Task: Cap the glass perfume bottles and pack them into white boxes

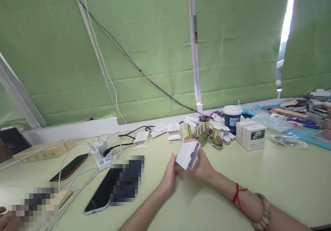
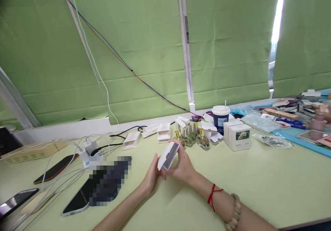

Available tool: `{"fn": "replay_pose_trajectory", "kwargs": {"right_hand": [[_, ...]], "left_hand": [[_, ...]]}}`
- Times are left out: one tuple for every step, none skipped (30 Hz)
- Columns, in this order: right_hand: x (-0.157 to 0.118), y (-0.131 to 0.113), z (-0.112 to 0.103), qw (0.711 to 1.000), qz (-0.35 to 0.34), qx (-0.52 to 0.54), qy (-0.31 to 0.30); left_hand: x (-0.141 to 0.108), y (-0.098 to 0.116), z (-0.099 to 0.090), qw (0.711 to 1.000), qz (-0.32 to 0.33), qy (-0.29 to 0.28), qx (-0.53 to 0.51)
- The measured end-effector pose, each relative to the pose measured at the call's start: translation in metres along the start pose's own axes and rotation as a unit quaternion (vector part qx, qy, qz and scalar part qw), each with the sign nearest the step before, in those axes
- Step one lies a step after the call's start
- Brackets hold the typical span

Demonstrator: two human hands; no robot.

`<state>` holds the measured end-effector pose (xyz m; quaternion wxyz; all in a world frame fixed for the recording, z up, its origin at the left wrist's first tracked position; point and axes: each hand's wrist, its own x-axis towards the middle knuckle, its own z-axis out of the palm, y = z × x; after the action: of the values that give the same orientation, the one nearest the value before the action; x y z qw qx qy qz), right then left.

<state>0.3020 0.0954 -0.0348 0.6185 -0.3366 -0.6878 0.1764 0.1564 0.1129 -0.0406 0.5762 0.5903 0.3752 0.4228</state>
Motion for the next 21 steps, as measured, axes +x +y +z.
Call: {"fn": "replay_pose_trajectory", "kwargs": {"right_hand": [[-0.001,-0.002,0.001,1.0,0.004,0.003,-0.015],[-0.002,-0.005,0.001,0.999,0.0,0.001,-0.036],[-0.003,-0.006,0.002,0.998,-0.008,-0.004,-0.057],[-0.003,-0.008,0.003,0.997,-0.019,-0.012,-0.076],[-0.004,-0.008,0.003,0.995,-0.028,-0.02,-0.089],[-0.004,-0.009,0.003,0.995,-0.034,-0.025,-0.095],[-0.004,-0.008,0.003,0.994,-0.037,-0.028,-0.094],[-0.003,-0.008,0.002,0.995,-0.037,-0.029,-0.091],[-0.003,-0.008,0.002,0.995,-0.036,-0.028,-0.087],[-0.003,-0.007,0.001,0.995,-0.033,-0.028,-0.085],[-0.002,-0.007,0.0,0.996,-0.028,-0.029,-0.084],[-0.002,-0.007,-0.001,0.996,-0.024,-0.03,-0.085],[-0.001,-0.007,-0.002,0.995,-0.022,-0.031,-0.087],[-0.001,-0.007,-0.003,0.995,-0.021,-0.033,-0.088],[0.0,-0.007,-0.003,0.995,-0.022,-0.033,-0.088],[0.0,-0.007,-0.004,0.995,-0.023,-0.033,-0.087],[0.0,-0.006,-0.004,0.995,-0.024,-0.036,-0.086],[0.0,-0.006,-0.005,0.995,-0.024,-0.041,-0.084],[0.0,-0.004,-0.005,0.995,-0.02,-0.049,-0.082],[0.0,-0.003,-0.006,0.995,-0.012,-0.058,-0.077],[0.0,-0.001,-0.006,0.995,0.001,-0.066,-0.072]], "left_hand": [[0.002,-0.001,-0.002,0.997,0.034,0.036,0.052],[0.005,-0.001,-0.003,0.99,0.068,0.068,0.103],[0.009,-0.001,-0.005,0.98,0.097,0.095,0.148],[0.013,-0.001,-0.007,0.969,0.119,0.114,0.185],[0.018,0.0,-0.009,0.96,0.133,0.127,0.212],[0.023,0.001,-0.011,0.954,0.139,0.133,0.23],[0.029,0.002,-0.012,0.95,0.141,0.135,0.245],[0.035,0.002,-0.013,0.943,0.143,0.139,0.266],[0.042,0.003,-0.013,0.936,0.142,0.143,0.289],[0.048,0.002,-0.013,0.929,0.136,0.147,0.312],[0.055,0.002,-0.013,0.921,0.128,0.151,0.336],[0.061,0.001,-0.012,0.913,0.119,0.152,0.359],[0.067,0.0,-0.011,0.906,0.113,0.152,0.38],[0.072,-0.001,-0.01,0.898,0.11,0.15,0.399],[0.076,-0.002,-0.009,0.891,0.109,0.146,0.417],[0.08,-0.003,-0.008,0.884,0.107,0.141,0.432],[0.082,-0.004,-0.008,0.879,0.103,0.138,0.445],[0.084,-0.005,-0.007,0.875,0.096,0.137,0.454],[0.084,-0.006,-0.006,0.872,0.087,0.14,0.462],[0.084,-0.007,-0.006,0.869,0.079,0.145,0.467],[0.082,-0.008,-0.005,0.866,0.074,0.149,0.471]]}}
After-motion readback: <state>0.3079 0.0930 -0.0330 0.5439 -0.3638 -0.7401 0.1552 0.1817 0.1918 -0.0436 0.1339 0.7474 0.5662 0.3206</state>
